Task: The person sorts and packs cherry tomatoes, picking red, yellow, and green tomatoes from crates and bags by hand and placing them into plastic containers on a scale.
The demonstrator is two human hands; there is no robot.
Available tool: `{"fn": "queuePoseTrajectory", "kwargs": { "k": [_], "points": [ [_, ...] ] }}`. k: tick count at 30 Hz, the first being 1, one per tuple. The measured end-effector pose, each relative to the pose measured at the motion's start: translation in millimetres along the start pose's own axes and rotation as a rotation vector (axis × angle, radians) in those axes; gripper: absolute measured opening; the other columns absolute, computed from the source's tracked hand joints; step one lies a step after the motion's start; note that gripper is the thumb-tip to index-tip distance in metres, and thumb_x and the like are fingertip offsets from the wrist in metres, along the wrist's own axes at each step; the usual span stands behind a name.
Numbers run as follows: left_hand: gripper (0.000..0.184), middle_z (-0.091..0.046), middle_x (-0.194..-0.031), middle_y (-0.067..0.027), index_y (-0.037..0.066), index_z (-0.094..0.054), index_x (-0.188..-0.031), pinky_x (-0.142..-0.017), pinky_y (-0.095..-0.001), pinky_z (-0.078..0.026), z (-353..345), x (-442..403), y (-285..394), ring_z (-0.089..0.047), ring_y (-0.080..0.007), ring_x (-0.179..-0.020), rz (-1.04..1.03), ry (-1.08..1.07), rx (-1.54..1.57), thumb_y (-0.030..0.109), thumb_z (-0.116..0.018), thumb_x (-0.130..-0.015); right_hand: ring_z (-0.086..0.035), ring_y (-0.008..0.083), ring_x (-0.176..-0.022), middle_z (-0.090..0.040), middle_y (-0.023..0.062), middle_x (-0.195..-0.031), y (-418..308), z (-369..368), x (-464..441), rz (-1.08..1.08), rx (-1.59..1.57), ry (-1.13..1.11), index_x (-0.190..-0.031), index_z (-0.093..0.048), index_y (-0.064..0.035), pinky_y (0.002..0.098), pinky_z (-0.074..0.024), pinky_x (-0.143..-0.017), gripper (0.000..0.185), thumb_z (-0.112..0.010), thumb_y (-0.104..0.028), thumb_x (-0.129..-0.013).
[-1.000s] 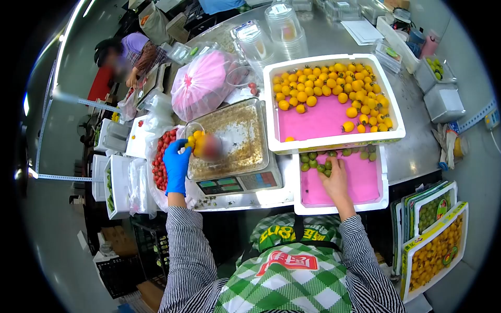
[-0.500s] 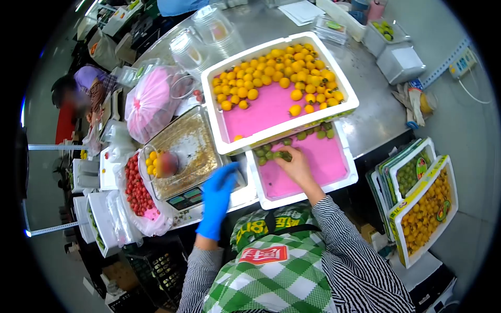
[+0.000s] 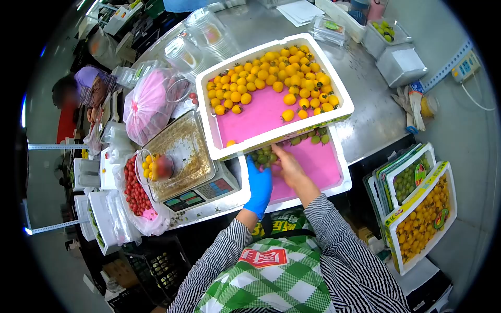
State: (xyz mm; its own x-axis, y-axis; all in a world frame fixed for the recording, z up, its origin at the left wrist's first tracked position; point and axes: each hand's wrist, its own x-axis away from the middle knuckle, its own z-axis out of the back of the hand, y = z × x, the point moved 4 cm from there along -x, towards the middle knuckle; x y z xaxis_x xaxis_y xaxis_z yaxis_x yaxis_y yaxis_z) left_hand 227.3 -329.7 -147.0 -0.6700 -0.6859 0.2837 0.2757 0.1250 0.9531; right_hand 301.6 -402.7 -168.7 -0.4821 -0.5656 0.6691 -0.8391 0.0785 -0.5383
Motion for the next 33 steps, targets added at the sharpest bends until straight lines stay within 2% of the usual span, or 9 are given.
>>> {"fn": "queuePoseTrajectory", "kwargs": {
  "k": [5, 11, 12, 19, 21, 24, 27, 29, 33],
  "points": [
    [0.077, -0.038, -0.134, -0.025, -0.004, -0.014, -0.143, -0.102, -0.0373, -0.037, -5, -3, 9, -0.043, -0.0317, -0.123, -0.058, 0.052, 0.097, -0.009, -0.048, -0.074, -0.048, 0.0174, -0.105, -0.054, 0.0061, -0.118, -3, -7, 2, 0.066, 0.154, 0.007, -0.127, -0.049, -0.0081, 0.0363, -0.0404, -0.089, 0.049, -0.05, -0.042, -0.092],
    [0.074, -0.033, -0.13, -0.0264, -0.005, -0.021, -0.141, -0.098, -0.0407, -0.04, -12, -2, -4, -0.045, -0.0391, -0.116, 0.045, 0.187, -0.384, 0.002, -0.054, -0.075, -0.046, 0.0215, -0.114, -0.054, 0.0118, -0.12, -2, -14, 4, 0.167, 0.251, 0.061, -0.125, -0.048, -0.0049, 0.0324, -0.038, -0.094, 0.05, -0.049, -0.042, -0.092],
    [0.072, -0.027, -0.131, -0.0284, -0.005, -0.024, -0.14, -0.099, -0.043, -0.039, -12, -1, 0, -0.041, -0.0429, -0.117, 0.029, 0.157, -0.273, 0.004, -0.053, -0.075, -0.048, 0.0212, -0.111, -0.054, 0.0121, -0.12, -3, -16, 5, 0.15, 0.273, 0.107, -0.125, -0.047, -0.004, 0.0316, -0.0381, -0.094, 0.049, -0.049, -0.041, -0.093],
    [0.061, -0.035, -0.13, -0.0235, -0.003, -0.032, -0.138, -0.099, -0.0383, -0.038, -3, 3, -11, -0.04, -0.0358, -0.12, 0.048, 0.119, -0.132, 0.015, -0.05, -0.083, -0.049, 0.0208, -0.11, -0.054, 0.0128, -0.12, 3, -11, -3, 0.156, 0.274, 0.077, -0.126, -0.048, -0.0012, 0.0305, -0.0388, -0.092, 0.048, -0.048, -0.036, -0.093],
    [0.053, -0.048, -0.125, -0.014, 0.002, -0.04, -0.135, -0.098, -0.0364, -0.039, -5, -2, -25, -0.047, -0.023, -0.115, 0.152, 0.075, 0.42, 0.03, -0.045, -0.091, -0.05, 0.021, -0.109, -0.055, 0.013, -0.12, 8, -7, 3, 0.192, 0.399, 0.139, -0.124, -0.05, 0.0001, 0.0306, -0.039, -0.092, 0.047, -0.049, -0.034, -0.093],
    [0.046, -0.054, -0.117, -0.0079, 0.007, -0.049, -0.127, -0.093, -0.0312, -0.042, -11, 14, -12, -0.053, -0.0191, -0.106, 0.44, 0.126, 0.8, 0.04, -0.042, -0.096, -0.05, 0.0289, -0.109, -0.053, 0.0178, -0.116, 16, -9, 23, 0.5, 0.809, 0.075, -0.119, -0.052, -0.0014, 0.0343, -0.0394, -0.093, 0.037, -0.049, -0.025, -0.091],
    [0.04, -0.056, -0.11, -0.009, 0.006, -0.053, -0.119, -0.091, -0.031, -0.045, -15, 15, -20, -0.054, -0.02, -0.103, 0.389, -0.088, 0.982, 0.036, -0.041, -0.097, -0.045, 0.0352, -0.117, -0.043, 0.0206, -0.131, 8, -25, 60, 0.704, 0.99, 0.056, -0.124, -0.049, -0.002, 0.037, -0.0359, -0.099, 0.038, -0.045, -0.023, -0.093],
    [0.034, -0.057, -0.108, -0.0098, 0.005, -0.055, -0.112, -0.091, -0.0334, -0.045, -13, 12, -11, -0.055, -0.0217, -0.1, 0.557, -0.079, 1.118, 0.032, -0.045, -0.096, -0.044, 0.0349, -0.12, -0.041, 0.0203, -0.134, 1, -29, 76, 0.773, 1.087, 0.039, -0.127, -0.047, -0.0018, 0.037, -0.0338, -0.101, 0.04, -0.044, -0.023, -0.093],
    [0.04, -0.055, -0.113, -0.0157, 0.001, -0.053, -0.11, -0.088, -0.0419, -0.047, -13, 11, -28, -0.055, -0.0289, -0.1, 0.738, -0.148, 1.297, 0.036, -0.049, -0.091, -0.04, 0.0333, -0.125, -0.044, 0.019, -0.132, -13, -6, 82, 0.692, 0.69, -0.062, -0.132, -0.042, 0.0009, 0.0368, -0.0309, -0.104, 0.044, -0.043, -0.022, -0.094]
  ]
}}
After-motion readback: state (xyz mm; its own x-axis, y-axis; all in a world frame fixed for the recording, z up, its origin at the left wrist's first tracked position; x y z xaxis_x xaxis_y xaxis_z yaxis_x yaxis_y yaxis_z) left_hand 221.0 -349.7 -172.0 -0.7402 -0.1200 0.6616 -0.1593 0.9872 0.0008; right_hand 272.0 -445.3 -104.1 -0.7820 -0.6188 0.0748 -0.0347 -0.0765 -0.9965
